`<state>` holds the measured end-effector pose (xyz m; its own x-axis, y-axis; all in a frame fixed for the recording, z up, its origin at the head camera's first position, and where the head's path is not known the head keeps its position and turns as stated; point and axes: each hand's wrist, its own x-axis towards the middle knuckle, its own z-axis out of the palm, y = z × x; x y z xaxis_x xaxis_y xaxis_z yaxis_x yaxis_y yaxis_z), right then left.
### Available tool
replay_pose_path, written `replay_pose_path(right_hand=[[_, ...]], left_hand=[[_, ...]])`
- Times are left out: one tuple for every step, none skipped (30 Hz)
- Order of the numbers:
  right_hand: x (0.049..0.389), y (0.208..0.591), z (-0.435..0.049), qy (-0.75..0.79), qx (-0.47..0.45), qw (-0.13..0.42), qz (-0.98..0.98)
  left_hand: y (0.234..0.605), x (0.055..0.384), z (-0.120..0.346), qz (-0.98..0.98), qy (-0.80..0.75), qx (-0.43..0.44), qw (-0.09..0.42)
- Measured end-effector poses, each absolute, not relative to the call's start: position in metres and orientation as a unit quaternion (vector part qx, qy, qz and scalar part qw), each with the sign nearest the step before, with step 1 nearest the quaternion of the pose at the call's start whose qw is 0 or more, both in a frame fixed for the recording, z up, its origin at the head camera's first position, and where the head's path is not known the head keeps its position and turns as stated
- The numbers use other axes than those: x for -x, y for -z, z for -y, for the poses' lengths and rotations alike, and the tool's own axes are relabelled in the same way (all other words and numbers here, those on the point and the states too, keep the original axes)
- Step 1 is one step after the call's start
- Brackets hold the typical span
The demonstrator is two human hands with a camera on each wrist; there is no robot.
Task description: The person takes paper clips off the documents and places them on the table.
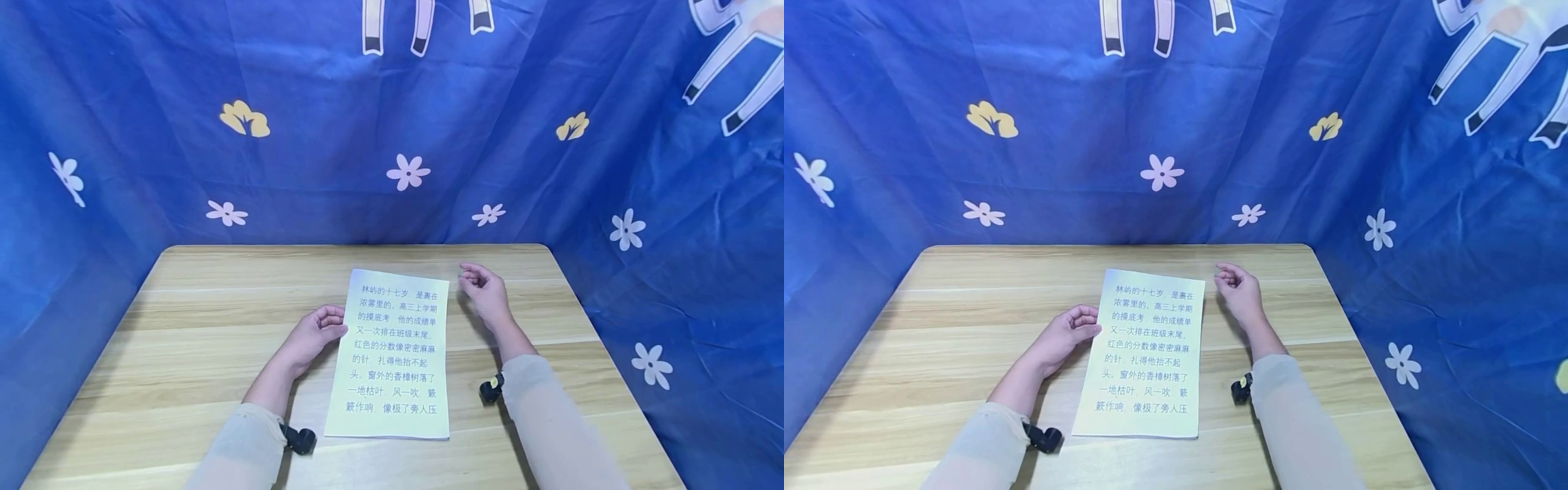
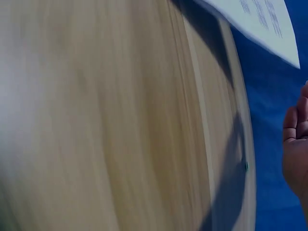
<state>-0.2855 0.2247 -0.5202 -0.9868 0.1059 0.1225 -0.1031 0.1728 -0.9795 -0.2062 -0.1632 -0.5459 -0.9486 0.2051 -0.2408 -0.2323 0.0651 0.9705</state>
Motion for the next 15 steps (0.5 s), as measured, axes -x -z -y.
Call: replay_pose_path(right_hand=[[0.286,0.520,-0.230,-0.643,0.003,0.083,0.761],[0.287,0.519,-0.235,-0.644,0.006,0.084,0.760],[0.288,0.519,-0.240,-0.644,0.009,0.085,0.761],[0.289,0.519,-0.245,-0.642,0.012,0.085,0.762],[0.289,0.519,-0.251,-0.637,0.017,0.085,0.766],[0.290,0.520,-0.255,-0.633,0.021,0.084,0.770],[0.290,0.521,-0.260,-0.626,0.024,0.085,0.775],[0.290,0.522,-0.265,-0.621,0.028,0.086,0.779],[0.291,0.523,-0.269,-0.613,0.033,0.085,0.785],[0.291,0.525,-0.274,-0.604,0.037,0.084,0.792],[0.291,0.527,-0.278,-0.596,0.042,0.082,0.798],[0.292,0.530,-0.282,-0.589,0.046,0.080,0.803],[0.292,0.532,-0.285,-0.580,0.053,0.077,0.809],[0.291,0.535,-0.288,-0.572,0.059,0.071,0.815],[0.291,0.537,-0.291,-0.563,0.065,0.066,0.821]], left_hand=[[0.545,0.206,0.163,-0.713,-0.683,0.009,0.160],[0.545,0.206,0.163,-0.713,-0.683,0.009,0.159],[0.544,0.206,0.163,-0.713,-0.683,0.008,0.159],[0.544,0.206,0.163,-0.714,-0.682,0.006,0.159],[0.544,0.206,0.163,-0.714,-0.682,0.006,0.158],[0.543,0.206,0.163,-0.714,-0.682,0.006,0.158],[0.543,0.205,0.163,-0.713,-0.683,0.007,0.158],[0.543,0.205,0.163,-0.713,-0.683,0.008,0.158],[0.543,0.205,0.163,-0.713,-0.683,0.008,0.158],[0.543,0.205,0.163,-0.712,-0.683,0.009,0.159],[0.543,0.205,0.163,-0.712,-0.684,0.010,0.158],[0.543,0.205,0.163,-0.712,-0.684,0.011,0.159],[0.543,0.205,0.163,-0.712,-0.684,0.011,0.159],[0.543,0.205,0.163,-0.712,-0.684,0.011,0.159],[0.543,0.204,0.163,-0.712,-0.684,0.010,0.159]])
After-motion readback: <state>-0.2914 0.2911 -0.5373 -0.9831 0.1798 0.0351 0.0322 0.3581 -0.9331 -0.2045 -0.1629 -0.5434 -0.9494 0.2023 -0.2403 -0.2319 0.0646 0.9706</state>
